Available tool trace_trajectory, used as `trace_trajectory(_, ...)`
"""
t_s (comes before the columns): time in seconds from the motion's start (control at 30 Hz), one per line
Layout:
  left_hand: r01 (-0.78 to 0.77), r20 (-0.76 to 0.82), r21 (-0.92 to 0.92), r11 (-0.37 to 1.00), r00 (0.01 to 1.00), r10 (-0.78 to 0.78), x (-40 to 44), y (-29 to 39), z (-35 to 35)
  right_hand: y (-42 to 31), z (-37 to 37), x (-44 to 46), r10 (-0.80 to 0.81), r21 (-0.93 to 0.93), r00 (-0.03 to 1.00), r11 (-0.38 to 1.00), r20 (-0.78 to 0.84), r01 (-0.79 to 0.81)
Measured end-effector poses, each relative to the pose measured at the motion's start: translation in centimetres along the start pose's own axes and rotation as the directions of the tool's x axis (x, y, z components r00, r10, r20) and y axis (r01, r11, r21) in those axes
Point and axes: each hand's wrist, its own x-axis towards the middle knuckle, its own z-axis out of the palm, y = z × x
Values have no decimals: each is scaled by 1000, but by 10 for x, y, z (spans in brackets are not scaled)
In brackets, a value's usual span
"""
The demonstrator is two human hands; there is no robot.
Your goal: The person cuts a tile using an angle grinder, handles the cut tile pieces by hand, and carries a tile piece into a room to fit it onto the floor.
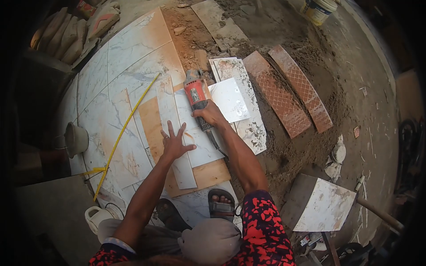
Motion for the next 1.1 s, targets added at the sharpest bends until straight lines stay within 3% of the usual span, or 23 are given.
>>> trace_trajectory(1.1, 5, 20, 5, 1000, 1000, -5, 2, 0, -2, -3, -7, 13, 14, 11, 997, 1000, 73, -15)
